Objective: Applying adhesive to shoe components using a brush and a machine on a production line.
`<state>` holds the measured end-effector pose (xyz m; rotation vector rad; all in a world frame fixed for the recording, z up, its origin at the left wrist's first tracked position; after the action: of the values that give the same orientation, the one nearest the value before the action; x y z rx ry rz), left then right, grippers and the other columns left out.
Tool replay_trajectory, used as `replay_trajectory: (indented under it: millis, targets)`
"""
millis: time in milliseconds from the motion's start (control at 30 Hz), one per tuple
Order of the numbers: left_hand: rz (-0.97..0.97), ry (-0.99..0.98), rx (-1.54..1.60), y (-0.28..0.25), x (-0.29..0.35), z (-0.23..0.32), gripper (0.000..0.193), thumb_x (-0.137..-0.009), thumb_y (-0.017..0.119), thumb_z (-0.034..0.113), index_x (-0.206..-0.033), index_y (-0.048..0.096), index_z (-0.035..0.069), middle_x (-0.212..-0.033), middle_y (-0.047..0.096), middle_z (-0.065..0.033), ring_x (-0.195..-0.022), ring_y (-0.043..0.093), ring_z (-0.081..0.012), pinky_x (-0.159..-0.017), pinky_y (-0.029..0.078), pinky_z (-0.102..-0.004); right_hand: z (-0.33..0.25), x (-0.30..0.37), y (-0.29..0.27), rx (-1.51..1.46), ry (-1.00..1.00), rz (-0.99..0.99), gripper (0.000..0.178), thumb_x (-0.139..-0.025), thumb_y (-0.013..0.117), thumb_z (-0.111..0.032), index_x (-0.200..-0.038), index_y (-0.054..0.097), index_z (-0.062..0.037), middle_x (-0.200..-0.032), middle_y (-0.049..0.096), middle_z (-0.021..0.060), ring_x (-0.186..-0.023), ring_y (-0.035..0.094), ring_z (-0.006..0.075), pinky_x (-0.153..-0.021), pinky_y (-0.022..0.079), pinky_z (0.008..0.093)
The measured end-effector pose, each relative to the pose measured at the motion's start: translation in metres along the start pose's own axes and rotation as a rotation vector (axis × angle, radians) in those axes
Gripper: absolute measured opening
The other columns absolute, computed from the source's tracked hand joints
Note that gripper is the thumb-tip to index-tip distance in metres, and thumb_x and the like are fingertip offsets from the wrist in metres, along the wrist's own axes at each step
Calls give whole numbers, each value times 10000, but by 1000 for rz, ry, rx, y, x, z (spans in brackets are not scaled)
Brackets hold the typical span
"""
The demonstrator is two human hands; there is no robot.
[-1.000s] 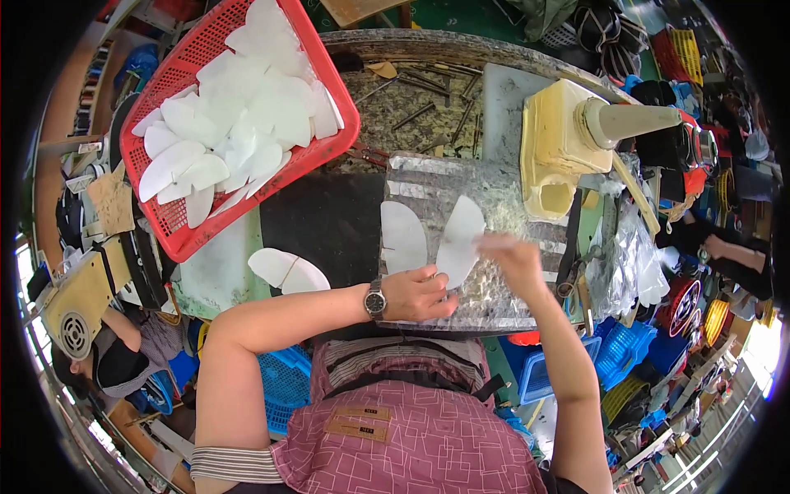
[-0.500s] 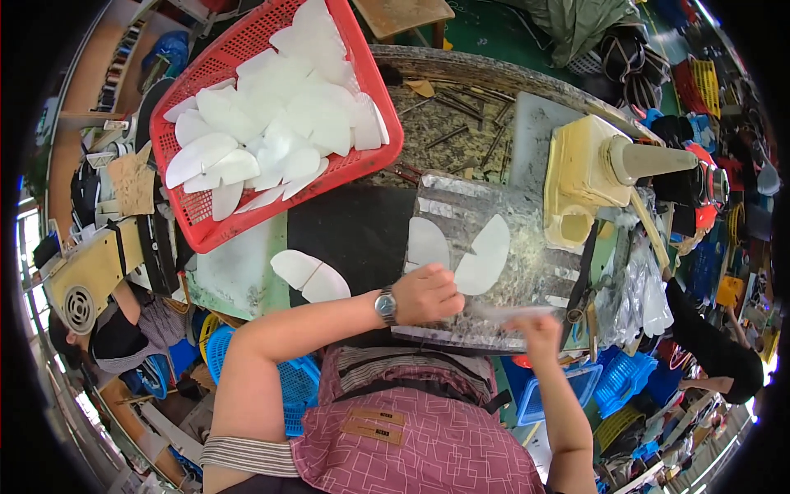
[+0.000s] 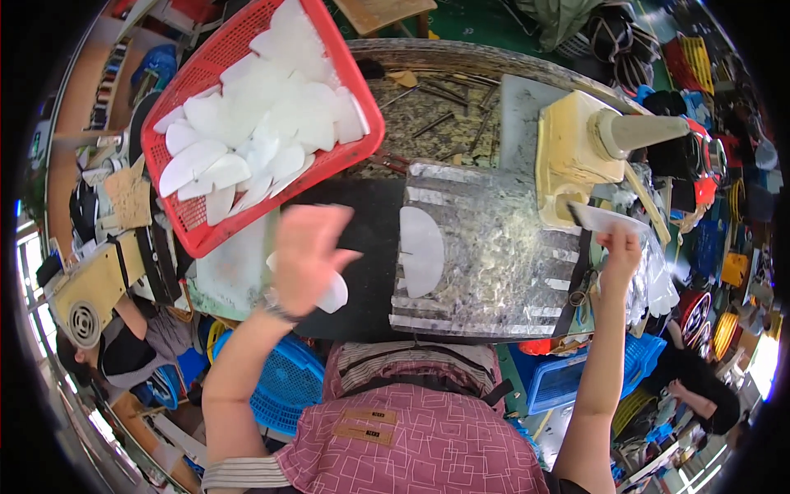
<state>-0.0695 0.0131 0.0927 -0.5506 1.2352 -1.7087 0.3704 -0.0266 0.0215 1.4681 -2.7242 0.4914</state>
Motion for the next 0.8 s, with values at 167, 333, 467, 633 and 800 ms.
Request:
replay_trajectory:
  millis: [167,333,467,633,800]
  targets:
    - [-122,-148,269,109,-19,-2,366,-610,622,73,-965,532,70,-923,509,-104,-870,493,-266,-740,415,-341,12,45,66,-421,355,-275,97,-816,497,-106,-795,541,-22,-727,587,72,-586,580,131,-541,497,267]
    - [-207,-215,396,133,-43,-25,106,-632,563,16,-731,540,43,-663,551,-80,-629,568,-223,-577,458,-309,-15,111,192,218,-112,-1021,108,-755,530,-35,-846,582,-9,-816,611,96,-720,600,165,-640,486,287]
    - [-334,-300,478,145,-53,-36,115,-637,556,18,-742,536,60,-676,595,-75,-645,590,-195,-588,461,-298,-17,107,212,232,-467,-989,159,-720,540,-10,-865,600,-35,-878,608,87,-786,593,163,-691,473,286]
    - [-412,-332,456,144,-55,-39,164,-626,562,39,-783,526,73,-668,599,-54,-636,587,-189,-577,456,-293,-14,96,206,100,-157,-921,161,-724,530,-2,-860,604,-46,-872,609,95,-758,596,215,-656,476,284]
    - [-436,-367,551,142,-50,-33,211,-596,592,29,-786,502,54,-647,574,-47,-629,569,-188,-591,443,-297,11,163,171,268,-378,-1096,242,-671,553,17,-882,611,-87,-906,607,77,-803,588,221,-706,473,289]
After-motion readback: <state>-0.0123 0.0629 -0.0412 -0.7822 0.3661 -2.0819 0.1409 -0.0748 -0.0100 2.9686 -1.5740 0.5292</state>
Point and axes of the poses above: each hand's wrist, its own x-axis away from the middle knuckle, its own y-axis out of the palm, z = x × y, the point moved 6 cm from there along -x, towards the middle knuckle
